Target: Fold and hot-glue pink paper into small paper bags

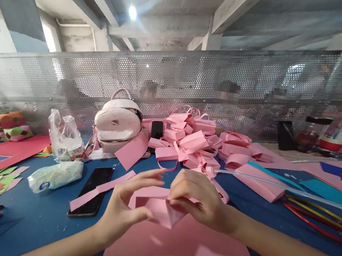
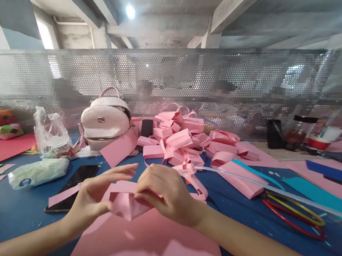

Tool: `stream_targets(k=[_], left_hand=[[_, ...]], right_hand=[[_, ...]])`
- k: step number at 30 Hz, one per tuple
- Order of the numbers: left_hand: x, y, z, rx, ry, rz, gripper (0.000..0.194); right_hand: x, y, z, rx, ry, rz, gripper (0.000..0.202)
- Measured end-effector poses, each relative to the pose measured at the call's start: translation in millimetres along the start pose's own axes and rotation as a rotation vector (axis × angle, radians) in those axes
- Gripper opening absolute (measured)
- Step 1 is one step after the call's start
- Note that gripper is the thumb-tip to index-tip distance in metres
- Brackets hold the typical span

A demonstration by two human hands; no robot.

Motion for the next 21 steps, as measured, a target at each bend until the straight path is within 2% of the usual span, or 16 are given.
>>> stream_targets(k=[2, 3, 7, 13, 17, 21], left_hand=[[0.6, 3.6, -1.0, -0.12, 0.079, -0.061, 0.072], [1.2, 4.8, -2.4, -0.183, 0.113, -0.08, 0.076], [2.6, 5.4, -13.5, -0.33, 0.165, -0.111, 0.068], [2.6, 6.0, -16.9, -0.406, 0.245, -0.161, 0.068], [2.9, 7.0, -25.4, -0.407, 0.162, -0.157, 0.069], [10.2, 17.4, -57.8, -0.343, -0.078, -0.251, 0.079]], right_hand=[[1.9, -4.5, 6.7, -0.014, 0.048, 0.049, 0.018], [2.9, -6.4, 10.0, -0.019, 0.075, 0.07, 0.018], [5.0, -8.4, 15.9, -0.042, 0.128, 0.087, 0.019], [2.2, -5.9, 15.0, -0.016, 0.118, -0.013, 0.017], [1.7, -2.8, 18.2, 0.035, 0.155, -0.098, 0.014], [3.4, 8.2, 13.1, 0.128, 0.099, -0.187, 0.019]])
Point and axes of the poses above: each hand's wrist, its own x-axis away from the middle knuckle, its own y-axis out of the palm, z = x × y, the point moved 8 cm from there along -x, towards the middle knuckle, and after that the axes turned 6 degrees about -y, right-handed, at the moved point
